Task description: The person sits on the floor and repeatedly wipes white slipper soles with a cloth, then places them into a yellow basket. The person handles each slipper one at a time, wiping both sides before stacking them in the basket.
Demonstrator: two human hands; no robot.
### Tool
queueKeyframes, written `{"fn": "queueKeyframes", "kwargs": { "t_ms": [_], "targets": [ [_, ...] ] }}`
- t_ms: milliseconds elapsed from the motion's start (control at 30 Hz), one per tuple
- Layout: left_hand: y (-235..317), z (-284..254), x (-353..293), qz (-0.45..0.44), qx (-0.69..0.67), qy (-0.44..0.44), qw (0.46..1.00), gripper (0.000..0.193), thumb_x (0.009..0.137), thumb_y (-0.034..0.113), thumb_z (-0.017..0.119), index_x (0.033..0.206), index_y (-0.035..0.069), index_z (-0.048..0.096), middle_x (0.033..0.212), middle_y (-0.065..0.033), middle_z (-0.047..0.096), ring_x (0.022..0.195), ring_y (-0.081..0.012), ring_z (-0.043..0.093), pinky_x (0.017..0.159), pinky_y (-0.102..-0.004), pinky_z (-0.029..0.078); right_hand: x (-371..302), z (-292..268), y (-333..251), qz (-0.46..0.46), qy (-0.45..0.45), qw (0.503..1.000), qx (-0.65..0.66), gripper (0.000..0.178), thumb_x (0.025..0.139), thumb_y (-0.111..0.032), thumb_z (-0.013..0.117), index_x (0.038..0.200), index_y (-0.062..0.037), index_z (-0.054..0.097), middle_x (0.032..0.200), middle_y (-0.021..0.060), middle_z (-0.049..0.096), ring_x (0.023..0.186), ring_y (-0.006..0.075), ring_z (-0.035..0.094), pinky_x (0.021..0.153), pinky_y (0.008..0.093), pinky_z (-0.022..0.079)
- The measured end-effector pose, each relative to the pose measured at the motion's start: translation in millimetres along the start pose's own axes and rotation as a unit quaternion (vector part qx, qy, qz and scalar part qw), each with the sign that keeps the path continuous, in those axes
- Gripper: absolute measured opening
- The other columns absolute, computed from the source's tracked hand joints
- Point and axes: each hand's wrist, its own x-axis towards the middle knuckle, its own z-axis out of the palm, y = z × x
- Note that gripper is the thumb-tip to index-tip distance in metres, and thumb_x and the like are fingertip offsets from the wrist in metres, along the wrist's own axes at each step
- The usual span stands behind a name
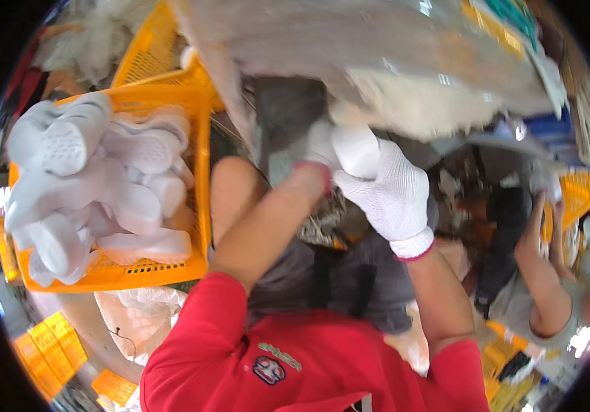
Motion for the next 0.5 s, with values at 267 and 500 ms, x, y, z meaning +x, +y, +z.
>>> {"fn": "queueKeyframes", "kwargs": {
  "t_ms": [267, 500],
  "targets": [
    [6.6, 26.5, -18.5, 0.021, -0.277, 0.13, 0.952, 0.056, 0.116, 0.048, 0.045, 0.13, -0.001, 0.068, 0.122, -0.0185, 0.077, 0.108, -0.0303, 0.075, 0.101, -0.038, 0.058, 10.8, 28.3, 14.5, 0.063, 0.045, 0.994, 0.072, 0.052, 0.08, -0.045, 0.093, 0.111, -0.0057, 0.081, 0.097, 0.0163, 0.079, 0.085, 0.0329, 0.077, 0.078, 0.0403, 0.061],
    [-1.7, 35.9, -34.9, -0.128, -0.459, 0.078, 0.876, 0.045, 0.117, 0.041, 0.042, 0.128, 0.006, 0.067, 0.119, -0.0147, 0.075, 0.108, -0.0279, 0.073, 0.104, -0.0411, 0.056, -18.6, 29.9, 21.3, 0.15, -0.013, 0.924, 0.351, 0.066, 0.084, -0.019, 0.092, 0.142, 0.0017, 0.068, 0.134, 0.0218, 0.076, 0.123, 0.0321, 0.075, 0.106, 0.0361, 0.057]
  ]
}}
